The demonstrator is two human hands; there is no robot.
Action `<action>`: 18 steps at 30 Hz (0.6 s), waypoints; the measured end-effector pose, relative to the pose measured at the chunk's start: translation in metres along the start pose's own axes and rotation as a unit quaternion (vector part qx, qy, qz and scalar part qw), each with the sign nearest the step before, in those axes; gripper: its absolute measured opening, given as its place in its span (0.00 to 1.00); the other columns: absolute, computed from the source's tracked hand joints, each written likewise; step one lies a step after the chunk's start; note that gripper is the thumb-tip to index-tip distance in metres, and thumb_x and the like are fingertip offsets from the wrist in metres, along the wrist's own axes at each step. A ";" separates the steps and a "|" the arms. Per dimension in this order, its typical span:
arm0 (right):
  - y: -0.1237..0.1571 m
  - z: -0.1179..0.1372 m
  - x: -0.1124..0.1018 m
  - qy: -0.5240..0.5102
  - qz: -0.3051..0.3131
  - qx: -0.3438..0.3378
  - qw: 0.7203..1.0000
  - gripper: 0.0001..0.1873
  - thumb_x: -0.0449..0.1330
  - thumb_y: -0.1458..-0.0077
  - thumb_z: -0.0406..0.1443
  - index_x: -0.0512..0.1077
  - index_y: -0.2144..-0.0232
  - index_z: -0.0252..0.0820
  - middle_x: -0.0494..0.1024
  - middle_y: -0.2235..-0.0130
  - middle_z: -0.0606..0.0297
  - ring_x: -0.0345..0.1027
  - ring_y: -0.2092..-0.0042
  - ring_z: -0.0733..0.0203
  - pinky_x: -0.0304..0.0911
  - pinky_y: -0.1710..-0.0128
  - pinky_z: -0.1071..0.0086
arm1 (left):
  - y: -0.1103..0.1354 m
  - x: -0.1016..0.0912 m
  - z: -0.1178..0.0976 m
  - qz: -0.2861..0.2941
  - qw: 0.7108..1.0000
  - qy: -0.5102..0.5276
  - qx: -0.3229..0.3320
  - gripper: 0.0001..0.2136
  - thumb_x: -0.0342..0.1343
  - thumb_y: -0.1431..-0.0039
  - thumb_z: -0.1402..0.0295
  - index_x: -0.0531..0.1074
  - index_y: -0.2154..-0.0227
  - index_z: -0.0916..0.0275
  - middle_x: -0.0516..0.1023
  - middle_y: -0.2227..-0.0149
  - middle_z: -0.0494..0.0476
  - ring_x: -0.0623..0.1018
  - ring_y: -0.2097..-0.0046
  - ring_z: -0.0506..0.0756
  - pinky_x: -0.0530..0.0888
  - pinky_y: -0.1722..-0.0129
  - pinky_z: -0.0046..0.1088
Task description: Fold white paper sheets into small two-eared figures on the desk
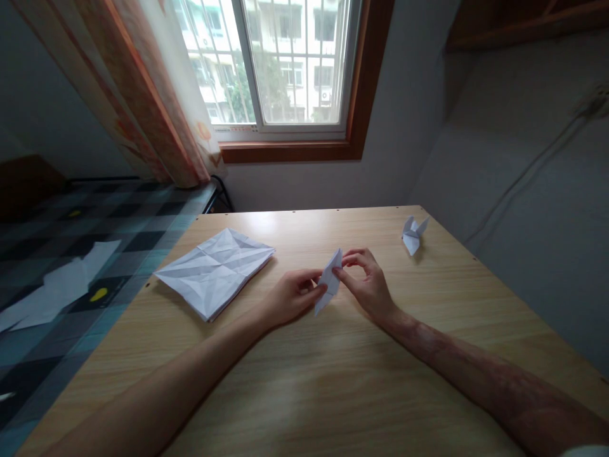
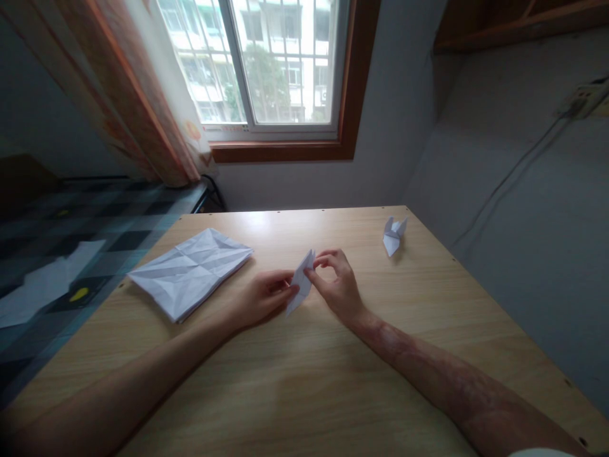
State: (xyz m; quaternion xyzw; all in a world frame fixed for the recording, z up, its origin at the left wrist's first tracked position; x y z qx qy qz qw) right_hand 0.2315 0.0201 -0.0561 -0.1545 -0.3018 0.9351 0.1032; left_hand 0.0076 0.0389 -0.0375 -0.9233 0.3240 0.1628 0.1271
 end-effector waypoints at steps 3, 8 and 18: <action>0.000 0.004 -0.002 0.012 -0.005 -0.018 1.000 0.05 0.71 0.34 0.40 0.80 0.64 0.48 0.79 0.53 0.60 0.75 0.47 0.49 0.70 0.44 0.52 | -0.001 0.000 0.001 -0.012 1.000 0.015 -0.004 0.17 0.62 0.28 0.55 0.83 0.50 0.64 0.77 0.68 0.52 0.70 0.69 0.50 0.65 0.71 0.24; 0.002 0.015 -0.004 0.034 0.006 -0.070 0.997 0.05 0.71 0.32 0.38 0.80 0.63 0.49 0.82 0.53 0.61 0.75 0.47 0.49 0.69 0.44 0.52 | -0.004 -0.001 0.008 -0.051 0.997 0.049 -0.006 0.19 0.63 0.29 0.53 0.84 0.50 0.65 0.83 0.61 0.58 0.77 0.63 0.53 0.71 0.65 0.26; 0.004 0.011 0.001 0.027 0.074 -0.078 0.994 0.05 0.70 0.33 0.36 0.80 0.55 0.51 0.81 0.59 0.64 0.73 0.57 0.51 0.70 0.54 0.56 | -0.008 -0.001 0.008 -0.091 0.986 0.137 0.000 0.19 0.71 0.35 0.53 0.84 0.53 0.65 0.88 0.56 0.61 0.83 0.57 0.56 0.77 0.57 0.29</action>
Point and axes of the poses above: each hand's wrist, its own y-axis away from the middle knuckle, its own x-axis out of the palm, z = x × y, the point moved 1 cm from there along -y, towards the middle knuckle
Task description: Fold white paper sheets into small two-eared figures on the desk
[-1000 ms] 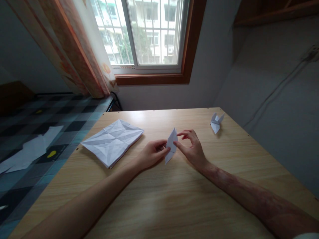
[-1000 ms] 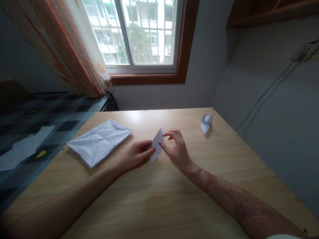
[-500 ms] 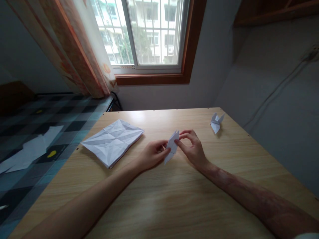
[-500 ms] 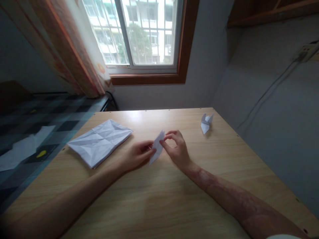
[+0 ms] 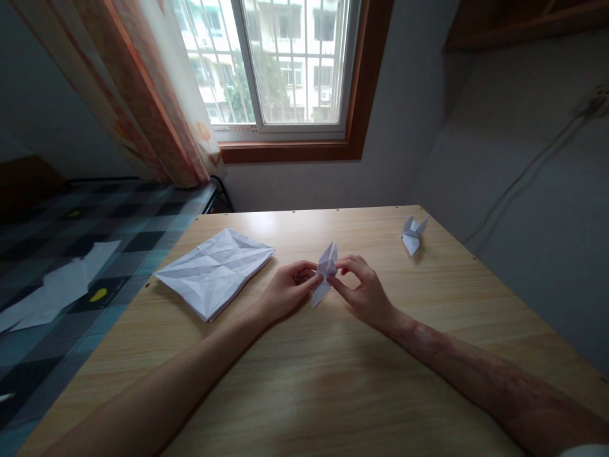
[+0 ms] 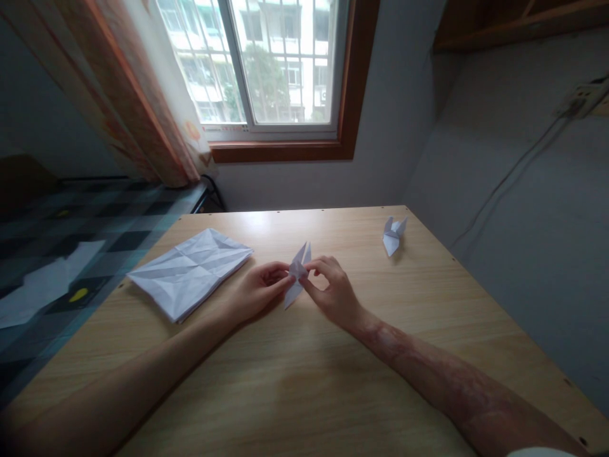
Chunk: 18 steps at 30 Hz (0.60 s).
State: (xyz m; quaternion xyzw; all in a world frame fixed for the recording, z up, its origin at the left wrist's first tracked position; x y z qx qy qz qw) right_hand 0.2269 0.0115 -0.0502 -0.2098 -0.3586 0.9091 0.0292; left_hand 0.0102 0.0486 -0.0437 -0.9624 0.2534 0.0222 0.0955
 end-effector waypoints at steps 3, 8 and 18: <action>-0.002 0.002 -0.002 -0.009 0.020 -0.005 1.000 0.05 0.68 0.32 0.34 0.83 0.59 0.52 0.83 0.57 0.62 0.74 0.53 0.50 0.71 0.52 0.55 | 0.000 0.000 0.001 -0.004 1.000 0.020 -0.016 0.22 0.73 0.37 0.53 0.84 0.51 0.66 0.88 0.59 0.60 0.83 0.61 0.55 0.76 0.61 0.27; -0.002 0.009 -0.002 -0.034 0.026 -0.018 0.999 0.07 0.67 0.32 0.33 0.85 0.58 0.52 0.80 0.54 0.60 0.76 0.50 0.50 0.73 0.47 0.53 | -0.001 0.000 -0.002 0.007 0.998 0.062 -0.026 0.23 0.73 0.38 0.51 0.85 0.51 0.67 0.88 0.59 0.63 0.84 0.58 0.58 0.78 0.58 0.30; -0.001 0.004 0.000 -0.058 0.024 0.023 0.998 0.07 0.66 0.31 0.33 0.85 0.58 0.50 0.75 0.38 0.55 0.79 0.47 0.52 0.75 0.41 0.51 | -0.002 -0.002 -0.005 -0.014 0.997 0.073 -0.036 0.22 0.73 0.38 0.51 0.84 0.53 0.65 0.88 0.57 0.61 0.82 0.59 0.55 0.75 0.61 0.26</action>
Point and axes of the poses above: each hand's wrist, its own y-axis away from the middle knuckle, its own x-axis out of the palm, z = x × y, the point moved 1 cm from there along -y, towards the middle knuckle
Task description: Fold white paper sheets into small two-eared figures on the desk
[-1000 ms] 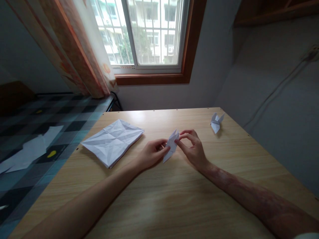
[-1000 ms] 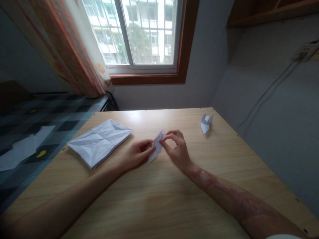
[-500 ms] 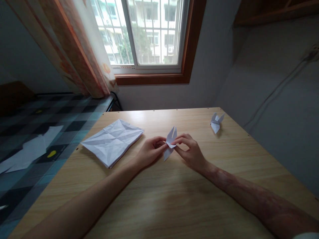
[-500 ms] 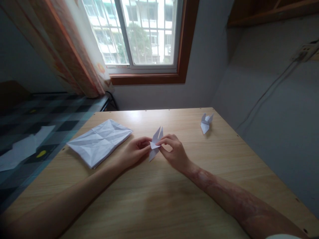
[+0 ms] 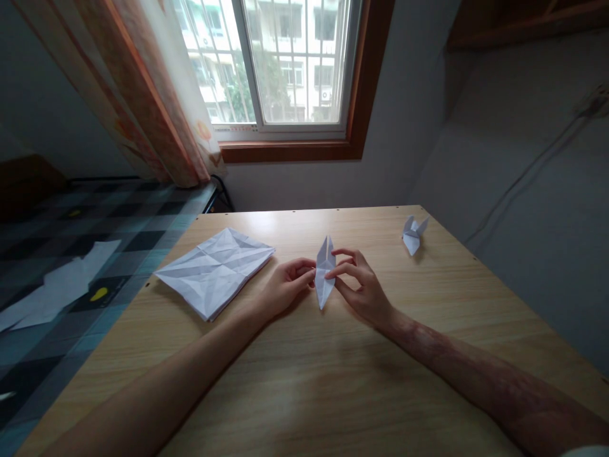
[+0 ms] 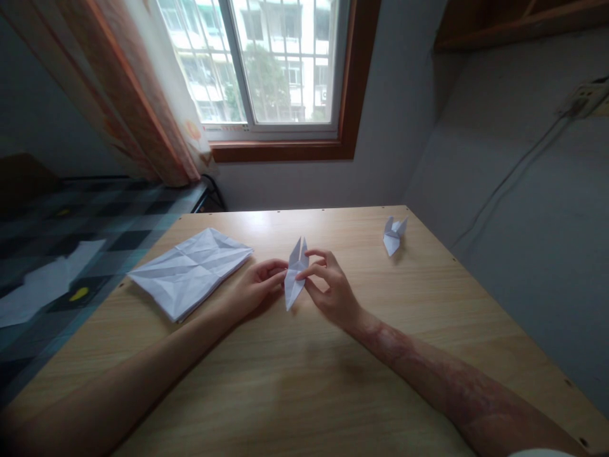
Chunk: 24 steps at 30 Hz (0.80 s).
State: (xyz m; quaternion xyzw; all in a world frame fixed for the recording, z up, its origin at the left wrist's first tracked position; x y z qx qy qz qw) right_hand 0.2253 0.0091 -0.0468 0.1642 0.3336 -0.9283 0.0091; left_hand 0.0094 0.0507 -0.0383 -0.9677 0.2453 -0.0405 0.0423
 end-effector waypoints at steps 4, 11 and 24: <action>-0.001 -0.002 -0.001 -0.015 0.006 0.006 1.000 0.08 0.65 0.31 0.32 0.85 0.58 0.50 0.73 0.31 0.57 0.79 0.43 0.50 0.72 0.36 0.49 | 0.001 0.000 -0.003 -0.002 1.000 -0.005 0.007 0.21 0.73 0.38 0.52 0.83 0.54 0.65 0.87 0.59 0.61 0.83 0.58 0.56 0.76 0.60 0.27; -0.001 -0.007 -0.001 -0.044 0.019 0.026 0.998 0.08 0.66 0.33 0.33 0.86 0.59 0.50 0.71 0.28 0.58 0.81 0.44 0.51 0.74 0.36 0.51 | 0.002 0.001 -0.003 -0.007 0.998 -0.050 0.027 0.21 0.69 0.34 0.49 0.84 0.56 0.65 0.87 0.59 0.60 0.82 0.59 0.55 0.78 0.57 0.29; 0.002 -0.016 0.004 -0.135 -0.007 0.155 0.979 0.16 0.70 0.36 0.46 0.71 0.54 0.48 0.82 0.55 0.64 0.79 0.59 0.57 0.76 0.56 0.62 | 0.002 0.003 -0.004 -0.011 0.997 -0.069 0.022 0.21 0.72 0.38 0.51 0.85 0.56 0.66 0.89 0.57 0.63 0.87 0.54 0.62 0.82 0.53 0.34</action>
Point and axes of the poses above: each hand's wrist, its own y-axis away from the middle knuckle, its own x-axis out of the palm, z = x × y, the point moved 1 cm from there along -y, towards the middle knuckle
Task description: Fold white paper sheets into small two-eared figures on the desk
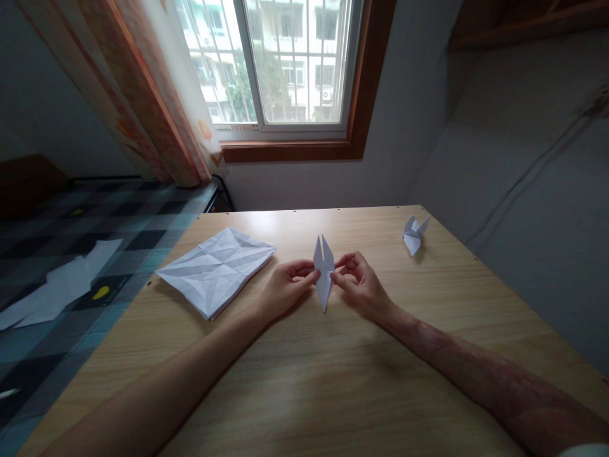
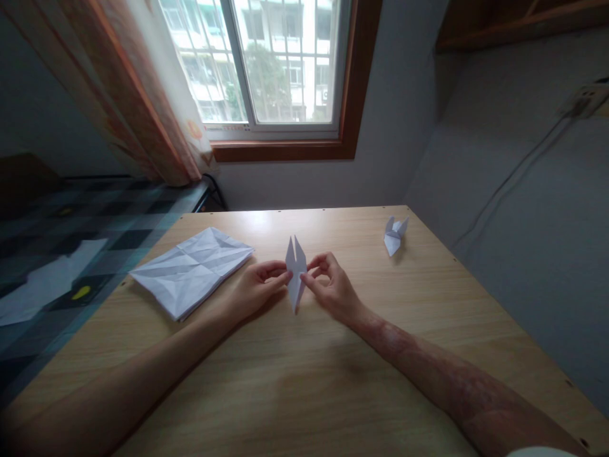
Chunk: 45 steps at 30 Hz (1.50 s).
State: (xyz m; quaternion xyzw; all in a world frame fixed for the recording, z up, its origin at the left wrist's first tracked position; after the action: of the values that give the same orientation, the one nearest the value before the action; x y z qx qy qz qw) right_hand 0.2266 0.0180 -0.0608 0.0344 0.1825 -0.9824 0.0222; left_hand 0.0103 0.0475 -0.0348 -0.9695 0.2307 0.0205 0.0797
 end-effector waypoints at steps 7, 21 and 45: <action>-0.001 -0.002 0.001 0.036 0.061 0.029 0.997 0.16 0.68 0.33 0.50 0.80 0.57 0.44 0.84 0.60 0.63 0.76 0.64 0.58 0.72 0.62 0.65 | 0.007 0.003 -0.004 -0.031 0.988 -0.127 0.077 0.12 0.66 0.31 0.59 0.86 0.55 0.64 0.89 0.57 0.59 0.86 0.55 0.58 0.81 0.52 0.31; -0.003 -0.008 -0.002 0.018 0.070 0.045 0.996 0.20 0.65 0.30 0.53 0.84 0.57 0.44 0.82 0.66 0.65 0.72 0.66 0.58 0.67 0.64 0.65 | 0.002 -0.001 0.002 0.009 0.999 -0.049 0.004 0.17 0.69 0.34 0.53 0.85 0.59 0.66 0.88 0.59 0.60 0.84 0.60 0.55 0.78 0.58 0.28; 0.003 0.004 0.004 -0.039 0.162 0.084 0.982 0.23 0.71 0.35 0.54 0.83 0.62 0.39 0.83 0.68 0.62 0.76 0.67 0.58 0.70 0.64 0.66 | 0.006 0.001 -0.007 0.038 0.995 -0.092 0.016 0.22 0.63 0.30 0.49 0.83 0.63 0.66 0.84 0.64 0.57 0.78 0.63 0.54 0.73 0.61 0.27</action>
State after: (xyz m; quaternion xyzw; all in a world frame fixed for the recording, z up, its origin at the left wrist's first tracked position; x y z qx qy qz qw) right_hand 0.2228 0.0138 -0.0584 0.0267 0.0904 -0.9782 0.1850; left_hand 0.0082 0.0405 -0.0292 -0.9527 0.2593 0.1087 0.1150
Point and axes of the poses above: each hand's wrist, its own y-axis away from the middle knuckle, its own x-axis out of the palm, z = x × y, the point moved 1 cm from there along -y, towards the middle knuckle
